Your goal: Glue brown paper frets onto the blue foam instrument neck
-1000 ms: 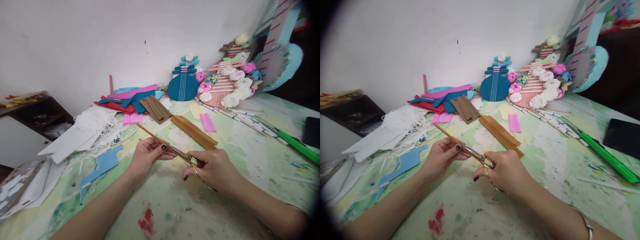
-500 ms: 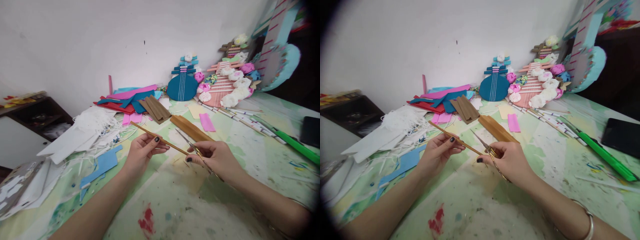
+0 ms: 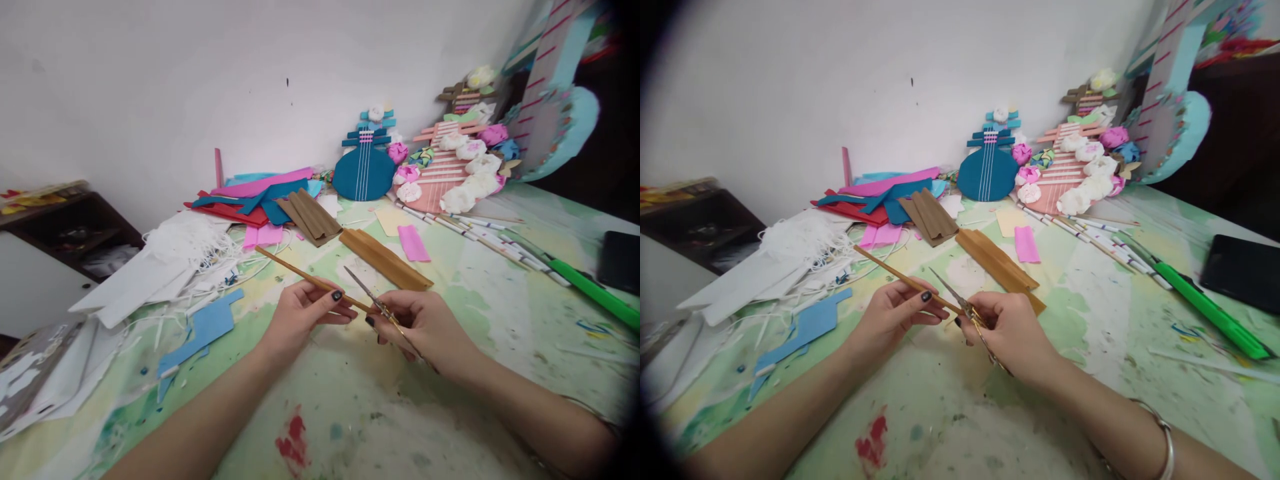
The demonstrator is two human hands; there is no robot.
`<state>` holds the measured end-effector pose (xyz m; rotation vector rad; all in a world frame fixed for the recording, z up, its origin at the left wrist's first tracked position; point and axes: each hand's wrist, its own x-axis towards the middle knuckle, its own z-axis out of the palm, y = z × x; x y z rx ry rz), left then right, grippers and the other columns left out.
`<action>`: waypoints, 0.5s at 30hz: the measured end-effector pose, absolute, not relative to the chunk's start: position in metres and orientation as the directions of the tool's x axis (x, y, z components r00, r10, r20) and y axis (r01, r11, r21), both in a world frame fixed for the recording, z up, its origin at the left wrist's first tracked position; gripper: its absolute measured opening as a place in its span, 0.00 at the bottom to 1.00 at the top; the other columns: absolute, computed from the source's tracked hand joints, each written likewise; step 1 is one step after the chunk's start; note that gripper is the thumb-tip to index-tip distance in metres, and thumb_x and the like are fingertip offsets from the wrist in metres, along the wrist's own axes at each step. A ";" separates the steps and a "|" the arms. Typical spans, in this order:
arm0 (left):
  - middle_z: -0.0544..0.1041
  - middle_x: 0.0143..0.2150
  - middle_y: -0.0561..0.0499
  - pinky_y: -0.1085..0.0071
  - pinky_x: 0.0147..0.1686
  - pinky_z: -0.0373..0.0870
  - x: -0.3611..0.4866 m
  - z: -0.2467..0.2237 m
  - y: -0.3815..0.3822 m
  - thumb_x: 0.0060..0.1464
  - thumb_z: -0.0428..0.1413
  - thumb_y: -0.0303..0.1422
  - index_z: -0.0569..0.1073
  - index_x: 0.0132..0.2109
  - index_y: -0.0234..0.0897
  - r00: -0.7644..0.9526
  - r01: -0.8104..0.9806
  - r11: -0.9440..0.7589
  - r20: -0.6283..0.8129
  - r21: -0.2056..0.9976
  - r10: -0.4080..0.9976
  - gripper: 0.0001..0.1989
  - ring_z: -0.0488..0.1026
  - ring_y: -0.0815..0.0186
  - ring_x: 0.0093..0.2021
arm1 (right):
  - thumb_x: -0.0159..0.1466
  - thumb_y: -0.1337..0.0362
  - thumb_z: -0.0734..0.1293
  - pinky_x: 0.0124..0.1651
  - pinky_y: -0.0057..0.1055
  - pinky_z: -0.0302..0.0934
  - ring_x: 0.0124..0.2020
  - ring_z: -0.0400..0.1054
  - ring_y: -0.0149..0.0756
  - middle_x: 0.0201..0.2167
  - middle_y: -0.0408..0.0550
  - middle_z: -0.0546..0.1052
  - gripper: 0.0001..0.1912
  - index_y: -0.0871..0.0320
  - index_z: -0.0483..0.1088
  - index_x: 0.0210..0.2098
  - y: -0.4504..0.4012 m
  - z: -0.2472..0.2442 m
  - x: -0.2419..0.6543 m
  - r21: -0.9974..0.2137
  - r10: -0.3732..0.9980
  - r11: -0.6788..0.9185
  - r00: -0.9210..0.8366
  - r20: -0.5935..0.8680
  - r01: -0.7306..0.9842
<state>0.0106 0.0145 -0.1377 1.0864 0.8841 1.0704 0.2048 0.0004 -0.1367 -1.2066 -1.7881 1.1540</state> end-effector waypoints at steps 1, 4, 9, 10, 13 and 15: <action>0.80 0.32 0.44 0.68 0.34 0.76 0.012 -0.139 0.014 0.48 0.62 0.35 0.73 0.37 0.31 0.283 -0.216 0.126 -0.061 0.968 0.957 0.12 0.79 0.61 0.32 | 0.57 0.64 0.65 0.16 0.22 0.45 0.13 0.52 0.22 0.15 0.39 0.64 0.08 0.61 0.68 0.24 0.000 -0.138 0.204 -0.921 0.937 0.191 -0.342 0.068 0.341; 0.80 0.34 0.42 0.67 0.35 0.76 0.013 -0.141 0.013 0.49 0.62 0.35 0.72 0.37 0.30 0.337 -0.200 0.163 -0.088 0.966 0.937 0.12 0.79 0.60 0.34 | 0.58 0.63 0.65 0.18 0.22 0.46 0.15 0.52 0.23 0.15 0.39 0.64 0.08 0.61 0.69 0.25 0.000 -0.140 0.203 -0.903 0.932 0.228 -0.351 0.094 0.364; 0.81 0.34 0.42 0.66 0.38 0.76 0.008 -0.136 0.018 0.51 0.60 0.33 0.71 0.37 0.31 0.282 -0.238 0.146 -0.075 0.960 0.956 0.10 0.79 0.59 0.35 | 0.56 0.56 0.69 0.22 0.23 0.48 0.21 0.55 0.26 0.20 0.40 0.65 0.12 0.60 0.71 0.29 0.004 -0.136 0.208 -0.896 0.937 0.222 -0.338 0.087 0.385; 0.81 0.34 0.42 0.66 0.37 0.76 0.006 -0.134 0.019 0.51 0.60 0.33 0.70 0.37 0.31 0.249 -0.251 0.129 -0.065 0.959 0.966 0.10 0.79 0.59 0.35 | 0.55 0.55 0.69 0.22 0.23 0.47 0.21 0.54 0.26 0.19 0.40 0.64 0.14 0.60 0.70 0.29 0.005 -0.134 0.209 -0.873 0.945 0.236 -0.311 0.104 0.426; 0.81 0.33 0.43 0.69 0.36 0.76 -0.001 -0.128 0.023 0.50 0.60 0.32 0.69 0.37 0.32 0.157 -0.285 0.080 -0.035 0.955 0.987 0.09 0.79 0.59 0.35 | 0.54 0.52 0.70 0.22 0.24 0.46 0.21 0.52 0.26 0.18 0.38 0.62 0.16 0.59 0.68 0.27 0.007 -0.130 0.213 -0.761 0.940 0.326 -0.279 0.197 0.561; 0.81 0.32 0.43 0.71 0.34 0.76 -0.004 -0.125 0.025 0.49 0.60 0.31 0.69 0.36 0.32 0.120 -0.304 0.053 -0.017 0.951 0.993 0.09 0.79 0.60 0.34 | 0.54 0.51 0.71 0.22 0.24 0.46 0.20 0.52 0.26 0.18 0.38 0.63 0.17 0.59 0.67 0.26 0.008 -0.130 0.214 -0.676 0.922 0.385 -0.297 0.249 0.628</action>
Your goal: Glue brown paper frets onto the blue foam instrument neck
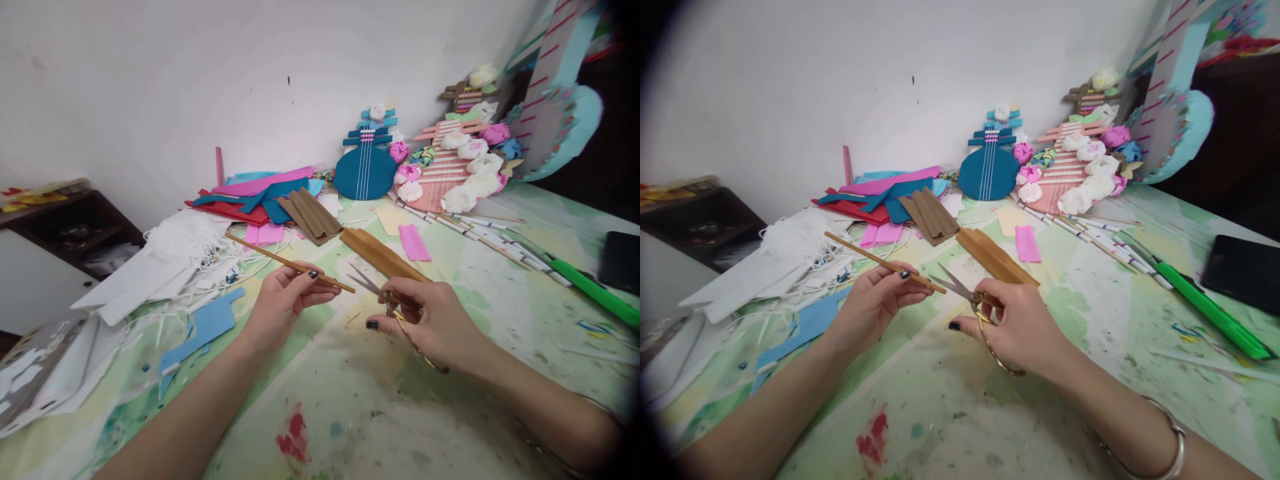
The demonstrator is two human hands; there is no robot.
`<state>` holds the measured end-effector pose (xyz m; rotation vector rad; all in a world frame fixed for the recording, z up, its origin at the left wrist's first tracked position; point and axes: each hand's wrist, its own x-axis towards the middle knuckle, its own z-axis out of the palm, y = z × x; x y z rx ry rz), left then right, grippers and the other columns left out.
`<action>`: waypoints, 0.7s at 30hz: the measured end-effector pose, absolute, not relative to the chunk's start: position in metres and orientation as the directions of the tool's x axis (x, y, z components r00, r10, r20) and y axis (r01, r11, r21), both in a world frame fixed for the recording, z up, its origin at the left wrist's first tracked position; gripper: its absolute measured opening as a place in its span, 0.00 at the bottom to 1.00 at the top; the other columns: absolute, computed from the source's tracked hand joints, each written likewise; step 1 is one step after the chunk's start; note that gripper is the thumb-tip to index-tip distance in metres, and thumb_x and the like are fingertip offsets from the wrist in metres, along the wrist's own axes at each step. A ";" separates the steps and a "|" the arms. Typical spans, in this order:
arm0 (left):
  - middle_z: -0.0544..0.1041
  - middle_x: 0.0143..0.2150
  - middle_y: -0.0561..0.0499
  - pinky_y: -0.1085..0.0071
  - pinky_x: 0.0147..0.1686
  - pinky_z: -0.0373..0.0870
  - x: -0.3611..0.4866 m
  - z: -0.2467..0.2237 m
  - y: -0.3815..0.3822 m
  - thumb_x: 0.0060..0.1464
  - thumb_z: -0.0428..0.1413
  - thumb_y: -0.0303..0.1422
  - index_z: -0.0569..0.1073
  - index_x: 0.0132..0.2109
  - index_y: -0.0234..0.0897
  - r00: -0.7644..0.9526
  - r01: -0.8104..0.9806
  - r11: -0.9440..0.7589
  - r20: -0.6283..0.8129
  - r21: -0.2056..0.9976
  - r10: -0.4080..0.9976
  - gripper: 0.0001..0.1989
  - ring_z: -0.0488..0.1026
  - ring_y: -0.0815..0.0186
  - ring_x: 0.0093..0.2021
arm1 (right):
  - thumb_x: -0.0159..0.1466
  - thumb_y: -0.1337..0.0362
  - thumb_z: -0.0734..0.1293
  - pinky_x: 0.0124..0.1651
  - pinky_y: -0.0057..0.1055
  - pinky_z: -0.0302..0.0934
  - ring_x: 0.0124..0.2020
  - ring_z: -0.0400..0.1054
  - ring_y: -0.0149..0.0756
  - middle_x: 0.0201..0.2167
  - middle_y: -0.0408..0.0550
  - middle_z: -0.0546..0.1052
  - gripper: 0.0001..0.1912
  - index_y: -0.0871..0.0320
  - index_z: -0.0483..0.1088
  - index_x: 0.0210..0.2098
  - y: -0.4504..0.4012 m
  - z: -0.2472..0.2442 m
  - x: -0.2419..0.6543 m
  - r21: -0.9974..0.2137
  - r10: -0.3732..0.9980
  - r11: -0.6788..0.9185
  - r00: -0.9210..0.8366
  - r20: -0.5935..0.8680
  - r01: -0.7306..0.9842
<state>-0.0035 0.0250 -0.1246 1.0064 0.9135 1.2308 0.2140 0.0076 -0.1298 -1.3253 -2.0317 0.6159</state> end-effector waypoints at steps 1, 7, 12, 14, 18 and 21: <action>0.81 0.32 0.44 0.71 0.34 0.76 -0.004 -0.124 0.026 0.49 0.59 0.31 0.69 0.36 0.32 0.107 -0.310 0.043 -0.010 0.950 0.994 0.09 0.79 0.61 0.33 | 0.54 0.50 0.71 0.22 0.24 0.46 0.20 0.53 0.26 0.18 0.38 0.63 0.18 0.59 0.67 0.25 0.007 -0.130 0.214 -0.639 0.915 0.404 -0.307 0.263 0.655; 0.81 0.31 0.45 0.71 0.33 0.77 -0.004 -0.124 0.025 0.49 0.59 0.30 0.69 0.35 0.32 0.093 -0.298 0.029 -0.001 0.954 0.996 0.08 0.79 0.61 0.33 | 0.54 0.50 0.70 0.23 0.25 0.46 0.20 0.57 0.27 0.20 0.41 0.69 0.18 0.59 0.69 0.27 0.006 -0.137 0.213 -0.480 0.881 0.469 -0.353 0.315 0.741; 0.80 0.31 0.47 0.69 0.33 0.77 -0.003 -0.123 0.025 0.47 0.60 0.30 0.69 0.34 0.32 0.077 -0.281 0.026 -0.005 0.959 0.997 0.08 0.79 0.62 0.32 | 0.57 0.48 0.68 0.23 0.25 0.45 0.19 0.57 0.28 0.17 0.41 0.67 0.18 0.59 0.70 0.28 0.007 -0.141 0.214 -0.417 0.850 0.509 -0.361 0.384 0.753; 0.80 0.31 0.47 0.68 0.33 0.77 -0.002 -0.122 0.025 0.46 0.60 0.30 0.69 0.34 0.33 0.072 -0.275 0.029 -0.010 0.961 0.997 0.09 0.79 0.61 0.32 | 0.57 0.48 0.68 0.23 0.26 0.45 0.19 0.57 0.28 0.17 0.41 0.66 0.19 0.59 0.70 0.28 0.008 -0.142 0.215 -0.397 0.838 0.522 -0.367 0.404 0.755; 0.80 0.31 0.46 0.69 0.33 0.77 -0.003 -0.123 0.025 0.46 0.61 0.30 0.69 0.35 0.32 0.071 -0.276 0.026 -0.007 0.961 0.997 0.09 0.79 0.62 0.31 | 0.57 0.48 0.68 0.24 0.26 0.45 0.18 0.56 0.27 0.16 0.40 0.65 0.19 0.59 0.70 0.27 0.008 -0.144 0.215 -0.360 0.823 0.533 -0.370 0.432 0.765; 0.80 0.30 0.46 0.70 0.31 0.77 -0.003 -0.123 0.026 0.46 0.61 0.30 0.68 0.35 0.32 0.081 -0.276 0.028 -0.006 0.961 0.997 0.10 0.79 0.63 0.29 | 0.57 0.49 0.68 0.23 0.26 0.45 0.18 0.55 0.26 0.16 0.39 0.64 0.18 0.59 0.70 0.27 0.008 -0.145 0.215 -0.357 0.822 0.535 -0.373 0.431 0.766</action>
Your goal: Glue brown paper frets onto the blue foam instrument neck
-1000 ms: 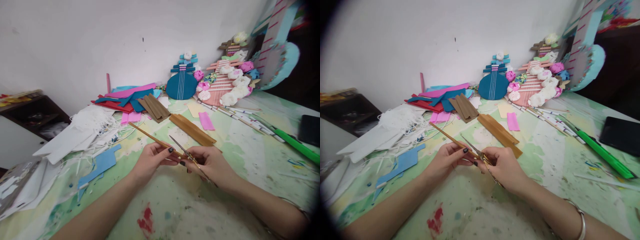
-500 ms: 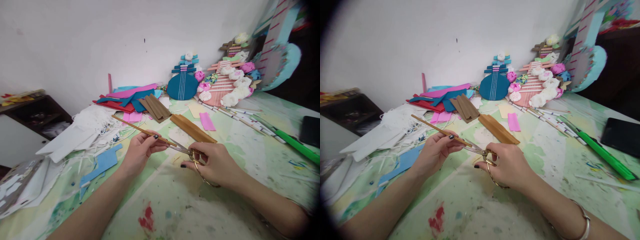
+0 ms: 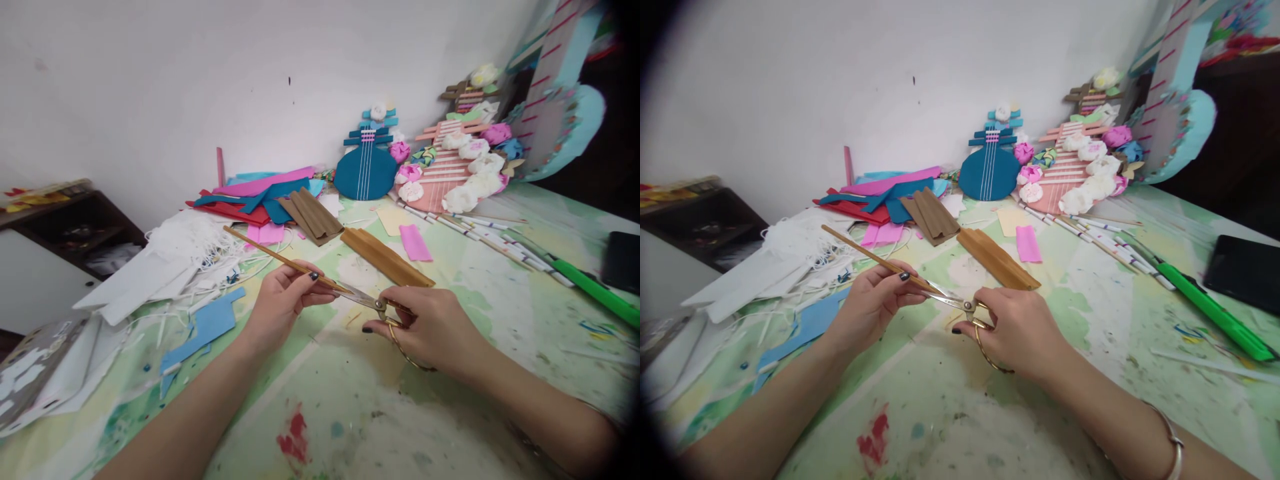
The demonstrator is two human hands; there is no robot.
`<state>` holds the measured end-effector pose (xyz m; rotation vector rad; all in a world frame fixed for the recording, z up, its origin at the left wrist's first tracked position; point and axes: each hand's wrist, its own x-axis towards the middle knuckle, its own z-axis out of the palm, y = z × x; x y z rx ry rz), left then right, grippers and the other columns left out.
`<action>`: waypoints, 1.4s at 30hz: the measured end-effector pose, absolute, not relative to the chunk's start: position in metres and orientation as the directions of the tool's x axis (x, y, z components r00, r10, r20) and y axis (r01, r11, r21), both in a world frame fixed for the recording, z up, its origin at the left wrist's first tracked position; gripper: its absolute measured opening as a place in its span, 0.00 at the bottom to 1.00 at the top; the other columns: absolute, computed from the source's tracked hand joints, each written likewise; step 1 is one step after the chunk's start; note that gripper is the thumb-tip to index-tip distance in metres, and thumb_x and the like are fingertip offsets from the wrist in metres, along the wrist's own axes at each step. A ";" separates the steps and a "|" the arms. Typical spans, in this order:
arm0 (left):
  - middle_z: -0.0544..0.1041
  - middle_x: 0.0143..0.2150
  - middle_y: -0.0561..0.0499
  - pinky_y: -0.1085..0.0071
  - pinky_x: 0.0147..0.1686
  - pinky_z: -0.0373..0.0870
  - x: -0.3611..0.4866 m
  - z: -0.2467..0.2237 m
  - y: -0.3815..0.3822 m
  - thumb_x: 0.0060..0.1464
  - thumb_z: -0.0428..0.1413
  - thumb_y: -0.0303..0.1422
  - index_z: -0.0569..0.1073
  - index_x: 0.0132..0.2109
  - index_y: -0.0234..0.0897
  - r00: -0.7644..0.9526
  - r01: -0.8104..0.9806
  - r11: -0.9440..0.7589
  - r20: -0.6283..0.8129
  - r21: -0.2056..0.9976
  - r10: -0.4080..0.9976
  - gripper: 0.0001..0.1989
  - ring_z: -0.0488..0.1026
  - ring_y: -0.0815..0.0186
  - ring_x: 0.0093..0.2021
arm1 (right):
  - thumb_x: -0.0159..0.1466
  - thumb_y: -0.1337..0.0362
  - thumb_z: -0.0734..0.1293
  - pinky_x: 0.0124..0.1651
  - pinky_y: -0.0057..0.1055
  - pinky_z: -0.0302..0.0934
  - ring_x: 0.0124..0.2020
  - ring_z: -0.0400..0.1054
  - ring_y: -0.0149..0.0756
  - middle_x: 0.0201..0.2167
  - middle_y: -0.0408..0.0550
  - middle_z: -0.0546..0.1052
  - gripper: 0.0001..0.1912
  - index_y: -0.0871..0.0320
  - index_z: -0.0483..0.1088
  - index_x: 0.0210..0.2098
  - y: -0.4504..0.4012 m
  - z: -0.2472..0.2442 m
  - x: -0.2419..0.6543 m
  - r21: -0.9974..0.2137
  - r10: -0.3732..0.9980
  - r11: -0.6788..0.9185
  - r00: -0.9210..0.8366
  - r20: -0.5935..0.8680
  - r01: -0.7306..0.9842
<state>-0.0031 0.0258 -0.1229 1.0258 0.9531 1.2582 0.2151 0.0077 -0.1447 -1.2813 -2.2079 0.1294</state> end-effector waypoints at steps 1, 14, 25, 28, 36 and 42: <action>0.80 0.30 0.46 0.71 0.31 0.77 -0.003 -0.123 0.026 0.46 0.61 0.30 0.68 0.35 0.32 0.084 -0.274 0.030 -0.008 0.961 0.996 0.10 0.79 0.63 0.28 | 0.57 0.49 0.68 0.23 0.26 0.45 0.18 0.55 0.26 0.15 0.39 0.64 0.18 0.59 0.70 0.27 0.008 -0.145 0.215 -0.360 0.824 0.534 -0.374 0.427 0.765; 0.80 0.30 0.47 0.70 0.32 0.77 -0.001 -0.123 0.025 0.45 0.61 0.30 0.69 0.34 0.32 0.083 -0.282 0.025 -0.002 0.959 0.997 0.10 0.79 0.62 0.30 | 0.58 0.48 0.67 0.24 0.27 0.43 0.18 0.57 0.27 0.17 0.41 0.67 0.19 0.59 0.71 0.31 0.007 -0.147 0.217 -0.233 0.755 0.569 -0.389 0.528 0.789; 0.80 0.30 0.47 0.70 0.32 0.78 -0.001 -0.123 0.023 0.47 0.61 0.31 0.68 0.35 0.32 0.095 -0.298 0.042 -0.014 0.954 0.995 0.11 0.80 0.59 0.33 | 0.58 0.49 0.68 0.25 0.28 0.43 0.18 0.56 0.27 0.16 0.40 0.65 0.18 0.60 0.72 0.31 0.006 -0.148 0.216 -0.235 0.737 0.588 -0.393 0.550 0.774; 0.81 0.31 0.46 0.70 0.33 0.78 -0.001 -0.124 0.024 0.48 0.60 0.31 0.68 0.36 0.32 0.103 -0.306 0.035 -0.004 0.951 0.995 0.10 0.80 0.59 0.34 | 0.58 0.49 0.67 0.25 0.28 0.44 0.18 0.58 0.28 0.17 0.41 0.66 0.19 0.60 0.72 0.32 0.005 -0.148 0.216 -0.214 0.723 0.590 -0.392 0.568 0.779; 0.81 0.31 0.46 0.71 0.32 0.78 0.001 -0.127 0.024 0.47 0.61 0.32 0.68 0.36 0.32 0.075 -0.321 0.032 -0.008 0.946 0.997 0.11 0.80 0.61 0.33 | 0.60 0.48 0.66 0.24 0.28 0.44 0.18 0.58 0.28 0.17 0.40 0.66 0.19 0.60 0.72 0.31 0.006 -0.151 0.217 -0.174 0.705 0.590 -0.397 0.588 0.789; 0.81 0.29 0.47 0.73 0.31 0.78 0.001 -0.127 0.023 0.46 0.62 0.31 0.69 0.34 0.32 0.060 -0.343 0.026 -0.005 0.939 0.998 0.10 0.80 0.63 0.30 | 0.60 0.48 0.65 0.23 0.29 0.43 0.17 0.58 0.27 0.17 0.40 0.67 0.19 0.60 0.73 0.32 0.007 -0.154 0.217 -0.128 0.667 0.590 -0.391 0.634 0.797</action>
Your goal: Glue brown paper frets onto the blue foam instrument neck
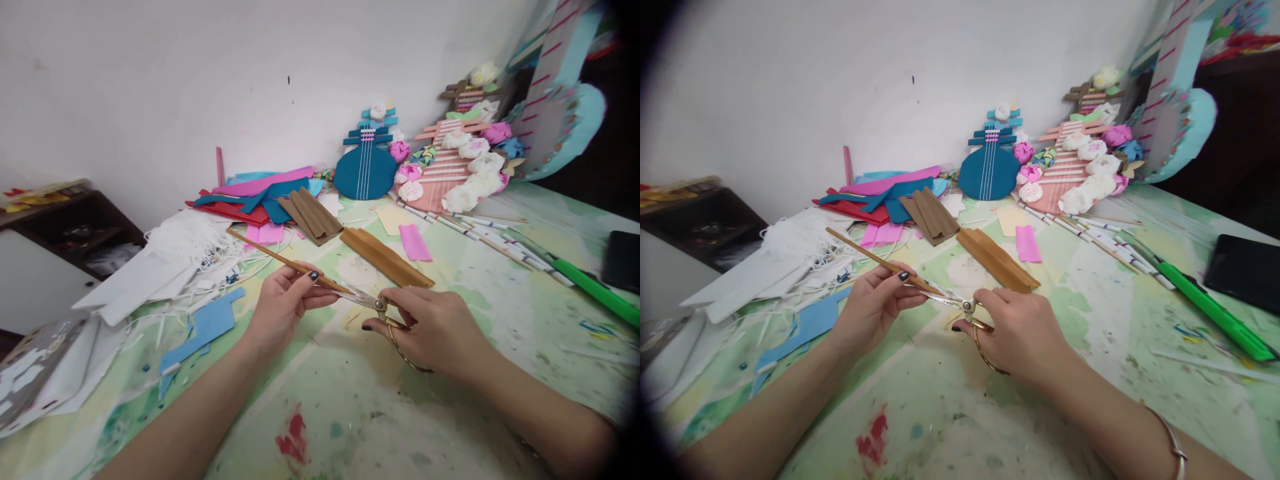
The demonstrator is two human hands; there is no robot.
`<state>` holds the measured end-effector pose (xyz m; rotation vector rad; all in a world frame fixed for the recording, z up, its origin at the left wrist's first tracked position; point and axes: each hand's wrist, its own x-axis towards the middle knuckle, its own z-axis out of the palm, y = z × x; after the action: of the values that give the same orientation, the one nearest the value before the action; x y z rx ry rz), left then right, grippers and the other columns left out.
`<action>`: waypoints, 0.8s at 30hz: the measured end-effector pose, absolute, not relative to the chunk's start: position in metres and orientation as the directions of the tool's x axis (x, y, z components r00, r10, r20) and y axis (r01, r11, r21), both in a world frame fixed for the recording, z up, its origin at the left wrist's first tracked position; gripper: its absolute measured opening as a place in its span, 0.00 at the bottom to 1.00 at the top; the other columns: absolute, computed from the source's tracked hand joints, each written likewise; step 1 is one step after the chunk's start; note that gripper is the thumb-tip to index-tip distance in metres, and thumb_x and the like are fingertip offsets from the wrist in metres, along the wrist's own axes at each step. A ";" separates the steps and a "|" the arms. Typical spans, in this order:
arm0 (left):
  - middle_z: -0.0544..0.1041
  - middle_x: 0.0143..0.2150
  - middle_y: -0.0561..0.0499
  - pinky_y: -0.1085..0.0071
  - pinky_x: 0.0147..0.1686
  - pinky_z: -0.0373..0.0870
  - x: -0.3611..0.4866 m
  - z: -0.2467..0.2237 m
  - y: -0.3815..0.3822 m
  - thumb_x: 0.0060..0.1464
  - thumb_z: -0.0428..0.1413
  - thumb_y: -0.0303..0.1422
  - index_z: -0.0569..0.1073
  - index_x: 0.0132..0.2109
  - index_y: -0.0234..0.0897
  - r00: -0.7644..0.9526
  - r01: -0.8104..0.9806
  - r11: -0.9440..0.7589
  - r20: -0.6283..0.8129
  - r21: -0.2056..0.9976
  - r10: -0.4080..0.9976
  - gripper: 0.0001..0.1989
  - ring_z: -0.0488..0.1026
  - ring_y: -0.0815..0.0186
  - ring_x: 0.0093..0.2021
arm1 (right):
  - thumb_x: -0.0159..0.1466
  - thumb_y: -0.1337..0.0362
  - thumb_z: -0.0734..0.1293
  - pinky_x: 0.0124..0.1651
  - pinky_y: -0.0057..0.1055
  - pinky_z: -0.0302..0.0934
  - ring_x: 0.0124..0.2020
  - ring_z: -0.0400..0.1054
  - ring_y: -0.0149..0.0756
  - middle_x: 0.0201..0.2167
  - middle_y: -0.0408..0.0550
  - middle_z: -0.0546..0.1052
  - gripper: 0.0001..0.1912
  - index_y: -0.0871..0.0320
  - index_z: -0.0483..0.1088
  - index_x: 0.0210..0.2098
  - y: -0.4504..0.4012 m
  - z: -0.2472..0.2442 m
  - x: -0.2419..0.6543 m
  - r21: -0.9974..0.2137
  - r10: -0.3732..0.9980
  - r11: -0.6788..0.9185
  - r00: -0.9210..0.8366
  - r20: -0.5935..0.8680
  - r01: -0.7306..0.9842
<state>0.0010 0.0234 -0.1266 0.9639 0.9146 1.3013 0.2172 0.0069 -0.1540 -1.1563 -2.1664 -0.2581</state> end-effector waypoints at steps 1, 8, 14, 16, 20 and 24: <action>0.81 0.29 0.47 0.74 0.31 0.78 0.001 -0.126 0.023 0.46 0.62 0.31 0.69 0.34 0.32 0.059 -0.343 0.024 -0.004 0.939 0.998 0.10 0.79 0.63 0.30 | 0.60 0.48 0.65 0.23 0.29 0.43 0.17 0.59 0.28 0.17 0.40 0.68 0.19 0.60 0.73 0.32 0.007 -0.154 0.217 -0.115 0.662 0.584 -0.390 0.640 0.803; 0.81 0.27 0.47 0.75 0.28 0.78 0.002 -0.127 0.023 0.46 0.62 0.31 0.69 0.34 0.31 0.054 -0.330 0.036 -0.020 0.943 0.998 0.11 0.79 0.64 0.26 | 0.62 0.48 0.63 0.24 0.29 0.44 0.20 0.64 0.29 0.19 0.42 0.70 0.20 0.60 0.73 0.33 0.005 -0.153 0.216 -0.062 0.638 0.551 -0.372 0.674 0.832; 0.81 0.27 0.47 0.74 0.28 0.78 0.001 -0.127 0.024 0.46 0.62 0.29 0.69 0.34 0.31 0.067 -0.355 0.010 0.015 0.935 0.998 0.09 0.79 0.64 0.27 | 0.62 0.46 0.63 0.23 0.29 0.43 0.17 0.59 0.27 0.17 0.40 0.67 0.22 0.60 0.73 0.31 0.005 -0.154 0.215 -0.118 0.659 0.580 -0.379 0.650 0.806; 0.80 0.28 0.48 0.74 0.28 0.78 0.001 -0.127 0.024 0.46 0.61 0.29 0.69 0.34 0.31 0.066 -0.360 0.003 0.022 0.933 0.998 0.09 0.79 0.65 0.27 | 0.61 0.46 0.63 0.23 0.28 0.43 0.17 0.59 0.27 0.17 0.41 0.67 0.22 0.60 0.72 0.31 0.005 -0.154 0.215 -0.135 0.669 0.583 -0.379 0.639 0.801; 0.80 0.28 0.48 0.73 0.29 0.79 0.001 -0.127 0.023 0.47 0.61 0.28 0.69 0.33 0.31 0.057 -0.360 -0.009 0.032 0.933 0.998 0.08 0.79 0.64 0.29 | 0.61 0.47 0.64 0.24 0.28 0.44 0.18 0.59 0.27 0.17 0.41 0.67 0.20 0.60 0.73 0.31 0.005 -0.152 0.216 -0.143 0.669 0.592 -0.386 0.635 0.793; 0.80 0.28 0.48 0.73 0.30 0.79 0.000 -0.127 0.023 0.48 0.60 0.28 0.69 0.33 0.31 0.065 -0.361 -0.015 0.041 0.932 0.997 0.07 0.79 0.64 0.29 | 0.61 0.48 0.64 0.23 0.28 0.44 0.18 0.59 0.27 0.16 0.40 0.67 0.20 0.60 0.73 0.31 0.005 -0.153 0.216 -0.131 0.650 0.601 -0.387 0.654 0.788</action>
<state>0.0005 0.0232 -0.1273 0.9866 0.8708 1.3298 0.2159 0.0049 -0.1530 -1.1305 -2.1490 -0.2621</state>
